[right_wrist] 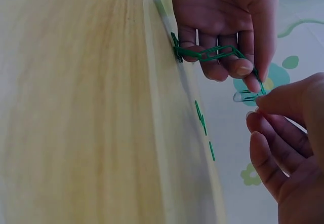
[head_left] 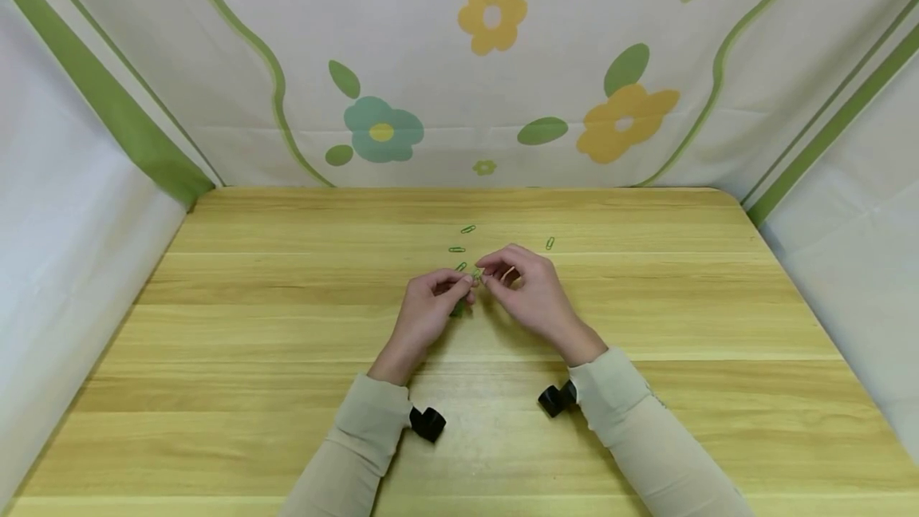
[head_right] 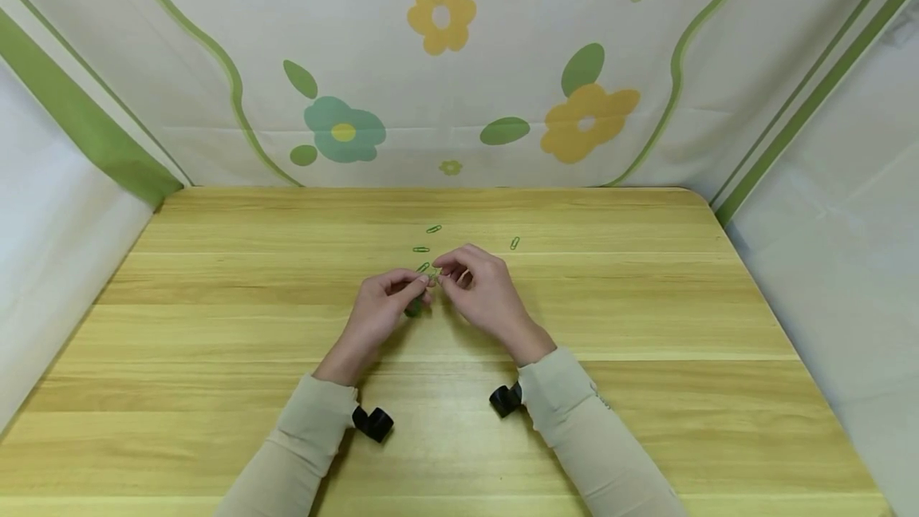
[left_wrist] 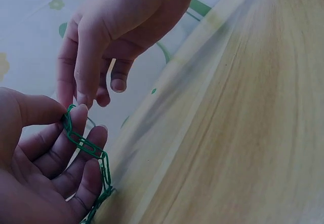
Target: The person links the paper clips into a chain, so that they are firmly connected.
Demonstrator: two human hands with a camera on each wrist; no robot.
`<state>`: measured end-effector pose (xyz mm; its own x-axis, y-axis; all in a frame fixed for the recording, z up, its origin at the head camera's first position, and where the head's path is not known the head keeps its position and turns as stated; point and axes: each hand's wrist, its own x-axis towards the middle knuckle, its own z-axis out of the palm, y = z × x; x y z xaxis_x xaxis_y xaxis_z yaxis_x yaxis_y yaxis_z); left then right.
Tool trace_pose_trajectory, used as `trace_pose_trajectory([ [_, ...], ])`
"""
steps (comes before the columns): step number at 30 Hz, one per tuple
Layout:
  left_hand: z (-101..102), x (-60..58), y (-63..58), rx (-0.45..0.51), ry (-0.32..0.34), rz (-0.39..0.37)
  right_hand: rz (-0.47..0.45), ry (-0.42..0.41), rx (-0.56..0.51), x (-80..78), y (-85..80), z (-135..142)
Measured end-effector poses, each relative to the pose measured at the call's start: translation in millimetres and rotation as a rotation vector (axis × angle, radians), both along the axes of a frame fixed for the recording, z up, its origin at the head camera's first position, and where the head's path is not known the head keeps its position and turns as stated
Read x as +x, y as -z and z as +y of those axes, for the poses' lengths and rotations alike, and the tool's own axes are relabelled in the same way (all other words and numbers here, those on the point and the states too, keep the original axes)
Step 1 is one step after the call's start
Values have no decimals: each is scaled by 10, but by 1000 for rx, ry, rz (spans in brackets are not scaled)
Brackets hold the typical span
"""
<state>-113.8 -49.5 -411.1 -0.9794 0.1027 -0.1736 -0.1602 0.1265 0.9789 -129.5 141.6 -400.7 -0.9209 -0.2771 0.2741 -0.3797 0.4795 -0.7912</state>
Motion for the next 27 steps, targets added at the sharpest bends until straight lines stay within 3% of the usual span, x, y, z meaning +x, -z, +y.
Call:
trace_pose_trajectory([
  [14,5,18,-44,23,36,-13,-183,-30,50,-10,47,28],
  [19,6,23,-45,25,34,-23,-206,-19,49,-3,52,41],
  [27,-13,41,-51,43,18,-28,-272,18,-27,3,75,119],
])
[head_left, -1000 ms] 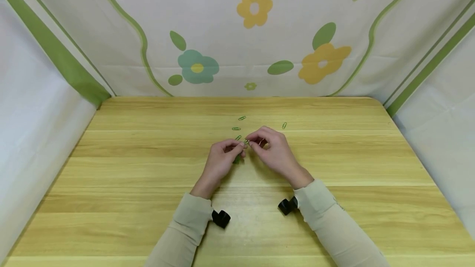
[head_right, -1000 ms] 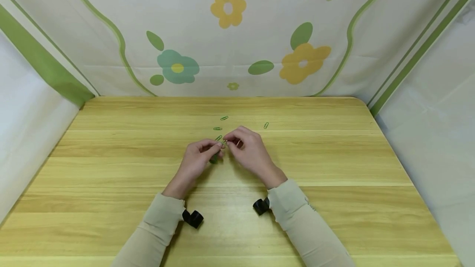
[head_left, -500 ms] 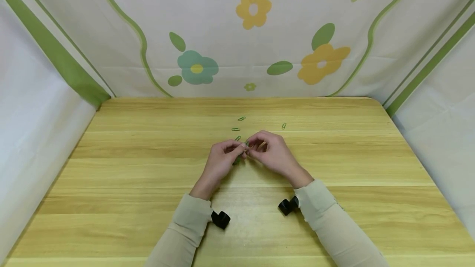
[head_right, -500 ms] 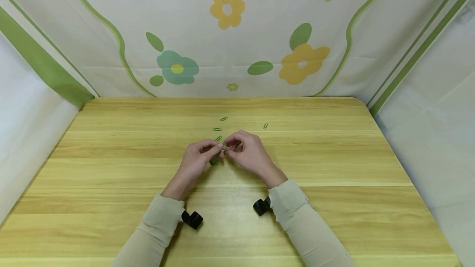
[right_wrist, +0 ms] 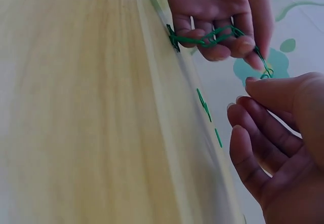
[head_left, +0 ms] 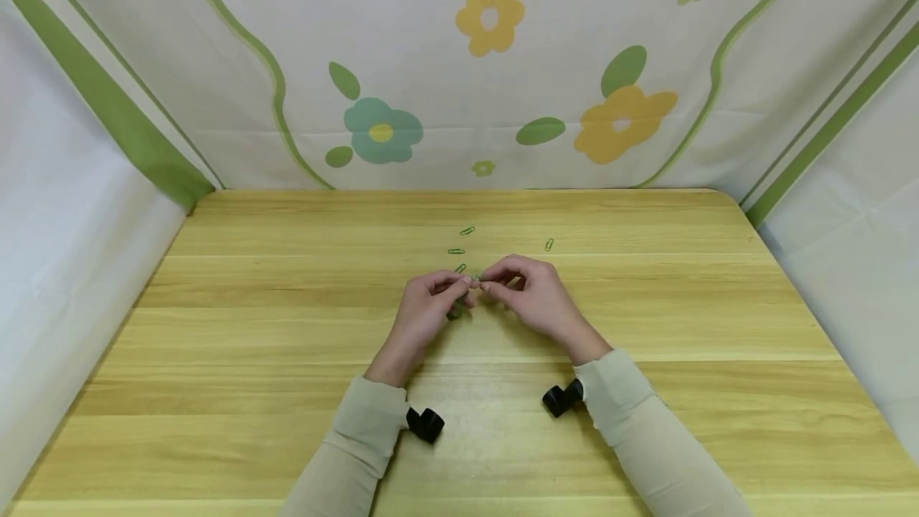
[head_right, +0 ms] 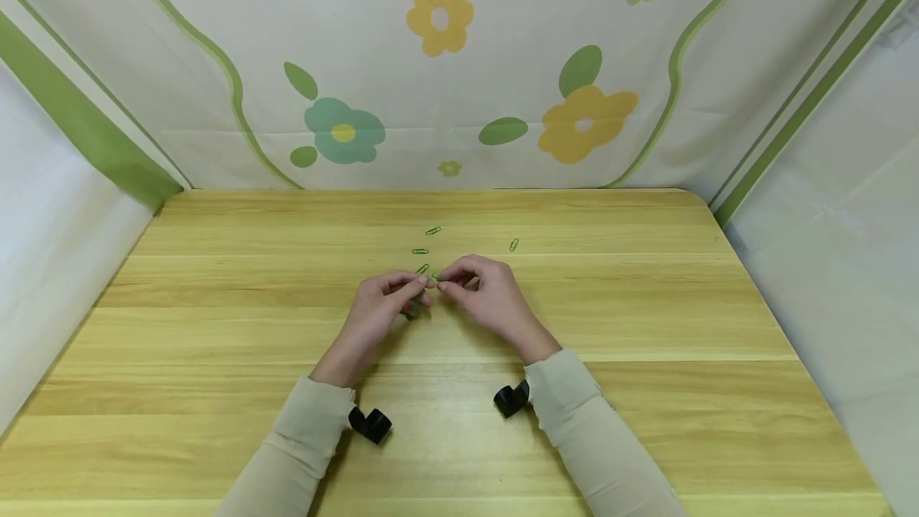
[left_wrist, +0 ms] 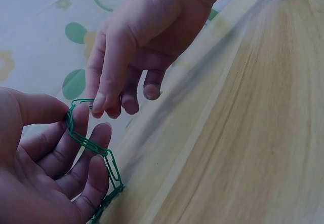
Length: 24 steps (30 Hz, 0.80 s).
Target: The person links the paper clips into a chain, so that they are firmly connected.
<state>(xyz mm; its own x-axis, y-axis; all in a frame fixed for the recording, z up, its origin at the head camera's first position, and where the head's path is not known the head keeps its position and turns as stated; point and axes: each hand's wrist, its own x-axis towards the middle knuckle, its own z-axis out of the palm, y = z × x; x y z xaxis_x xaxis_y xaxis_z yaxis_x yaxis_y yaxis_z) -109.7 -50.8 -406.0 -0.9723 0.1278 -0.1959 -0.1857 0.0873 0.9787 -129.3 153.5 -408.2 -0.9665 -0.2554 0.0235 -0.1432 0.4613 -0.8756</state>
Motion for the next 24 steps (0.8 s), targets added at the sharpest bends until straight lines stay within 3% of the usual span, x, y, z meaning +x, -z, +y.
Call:
trace_pose_trajectory([
  [7,-20,-5,5,8,1,-18,-79,38,-63,-22,-2,92],
  [18,-19,-13,8,11,2,-33,-117,56,-158,-56,-56,162],
  [24,-29,-14,1,-34,-16,14,-122,61,-146,-56,-88,169],
])
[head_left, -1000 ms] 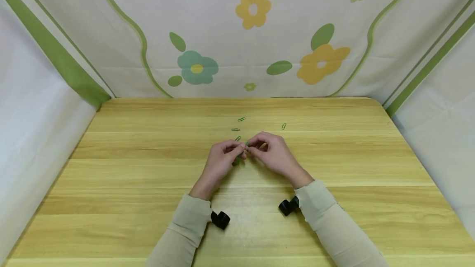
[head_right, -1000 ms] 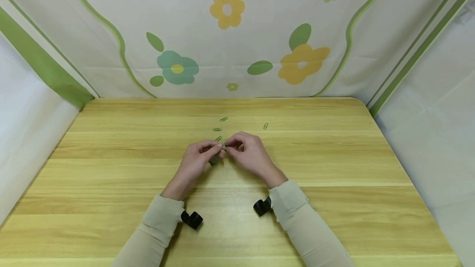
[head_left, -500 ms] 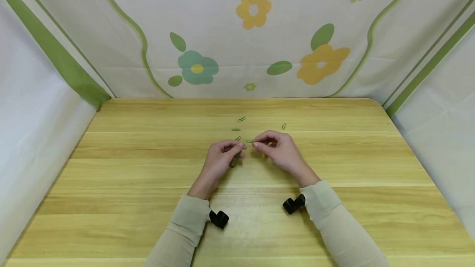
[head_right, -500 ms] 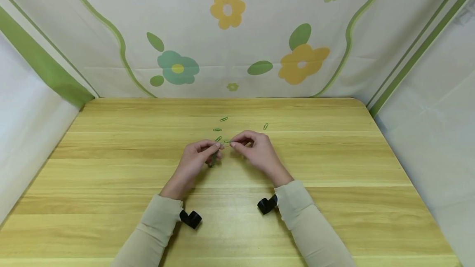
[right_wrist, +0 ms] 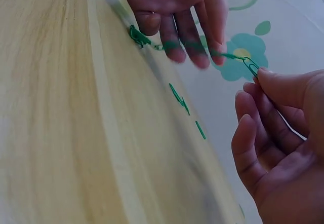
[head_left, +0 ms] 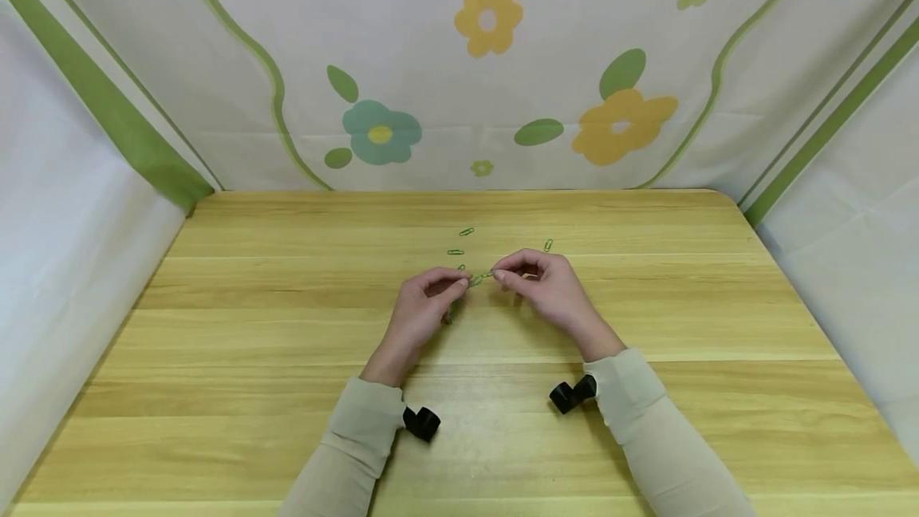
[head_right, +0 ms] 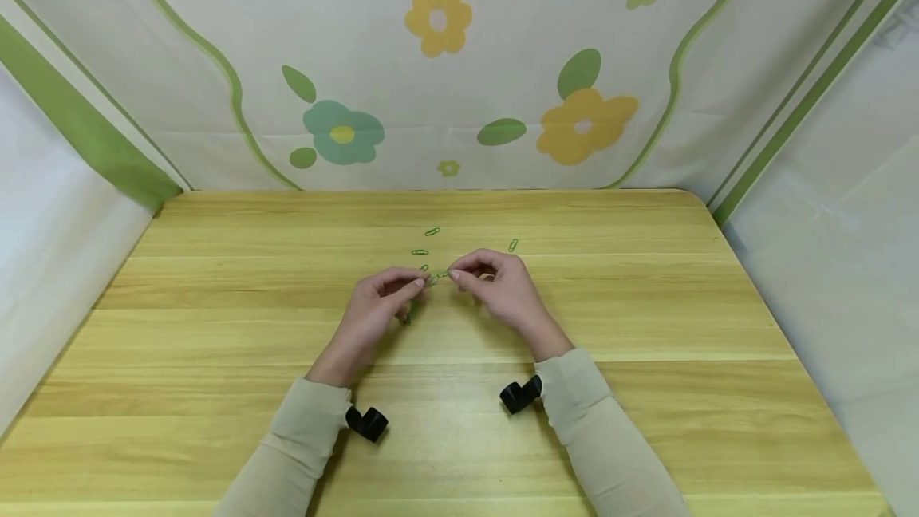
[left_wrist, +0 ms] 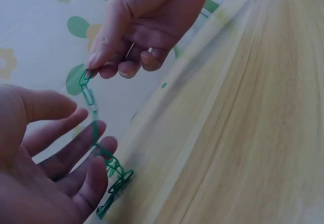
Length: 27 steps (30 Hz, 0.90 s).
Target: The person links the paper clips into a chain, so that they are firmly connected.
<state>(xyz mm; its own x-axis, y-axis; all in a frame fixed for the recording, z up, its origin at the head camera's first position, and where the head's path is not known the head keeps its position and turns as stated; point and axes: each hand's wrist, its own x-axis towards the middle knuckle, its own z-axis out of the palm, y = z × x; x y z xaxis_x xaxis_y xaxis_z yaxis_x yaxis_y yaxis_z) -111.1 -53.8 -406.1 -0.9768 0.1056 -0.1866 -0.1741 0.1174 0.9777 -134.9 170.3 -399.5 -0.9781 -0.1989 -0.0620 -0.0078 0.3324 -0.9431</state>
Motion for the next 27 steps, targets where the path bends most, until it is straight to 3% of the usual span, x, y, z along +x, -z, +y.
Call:
trace_pose_trajectory([
  [7,-18,11,-7,-54,87,47,44,-87,70,30,-57,-98],
  [12,-20,15,-5,-47,103,47,33,-80,89,1,-77,-97],
  [15,-26,14,-16,-46,101,47,13,-16,145,-96,-109,18],
  [22,-66,19,-96,16,42,6,-56,243,379,-451,-124,467],
  [27,-115,4,-137,75,-2,6,-68,259,426,-573,-56,603],
])
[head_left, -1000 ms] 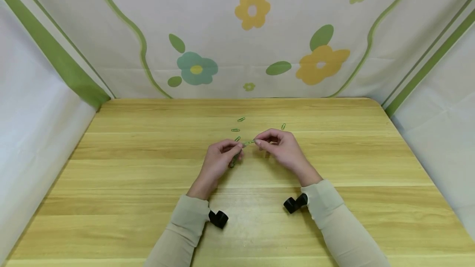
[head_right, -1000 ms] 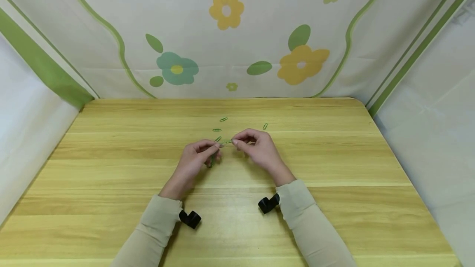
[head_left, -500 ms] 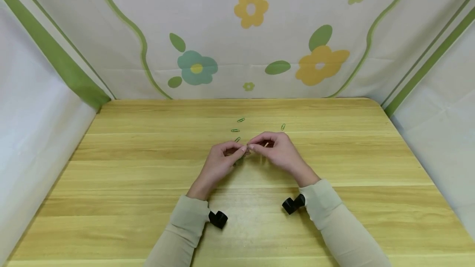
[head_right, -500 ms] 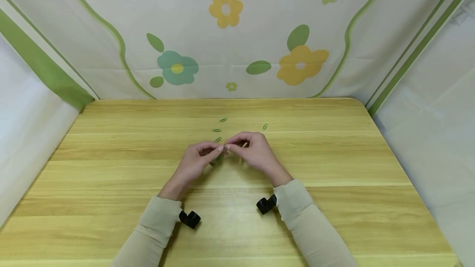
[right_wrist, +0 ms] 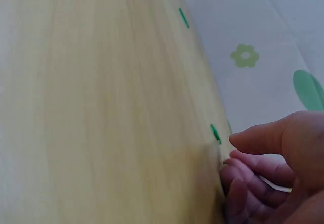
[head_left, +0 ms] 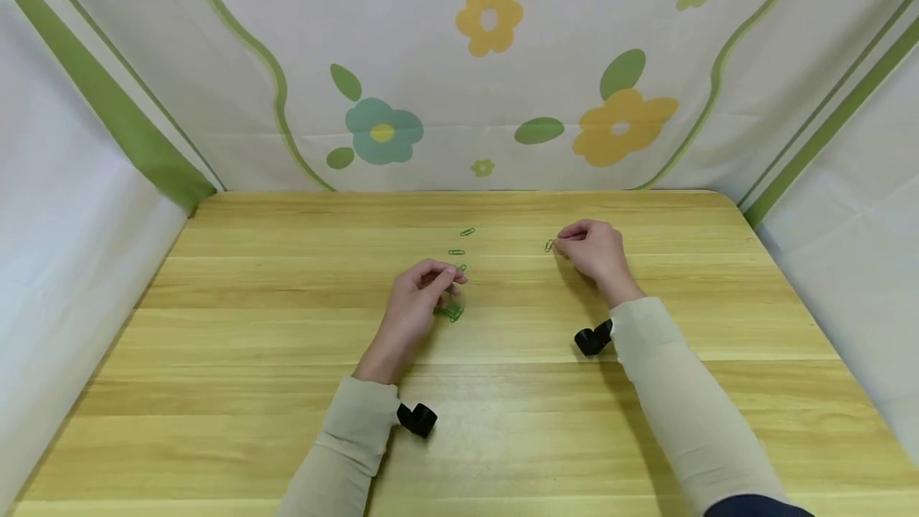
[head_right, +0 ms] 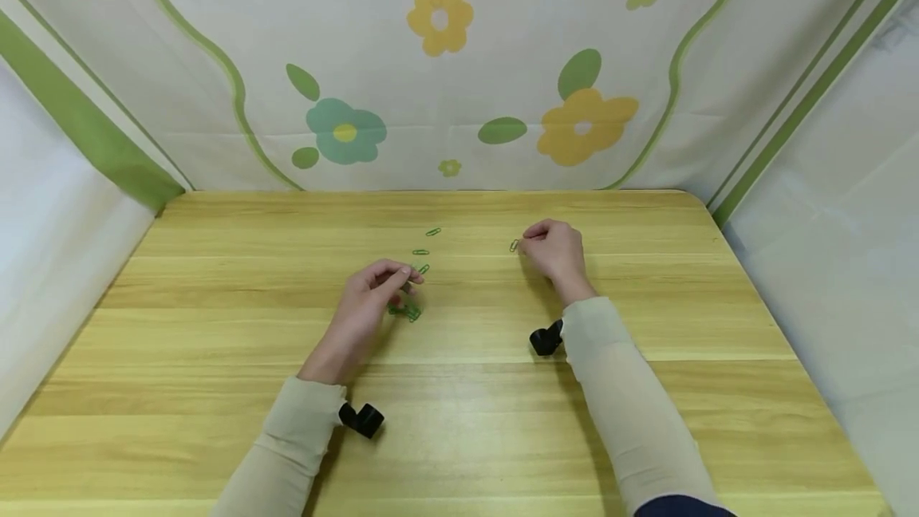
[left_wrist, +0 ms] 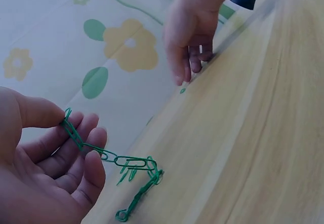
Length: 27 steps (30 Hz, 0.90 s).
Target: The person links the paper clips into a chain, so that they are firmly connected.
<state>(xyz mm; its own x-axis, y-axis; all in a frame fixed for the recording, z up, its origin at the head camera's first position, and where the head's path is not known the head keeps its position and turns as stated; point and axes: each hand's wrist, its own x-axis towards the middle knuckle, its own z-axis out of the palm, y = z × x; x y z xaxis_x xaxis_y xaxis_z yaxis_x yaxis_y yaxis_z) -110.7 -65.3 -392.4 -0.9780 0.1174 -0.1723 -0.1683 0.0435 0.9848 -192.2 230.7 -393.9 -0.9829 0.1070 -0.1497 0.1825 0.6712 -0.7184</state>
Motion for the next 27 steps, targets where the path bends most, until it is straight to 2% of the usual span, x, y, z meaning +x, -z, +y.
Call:
trace_pose_trajectory([
  [8,-71,-44,-14,34,-34,8,48,-208,99,-63,136,58],
  [16,-97,-28,-2,33,-31,-4,49,-193,108,-77,154,38],
  [23,-82,-28,41,56,-49,-16,63,-271,226,-44,128,-31],
  [27,-83,-20,51,67,-60,-31,69,-294,253,-25,109,-47],
])
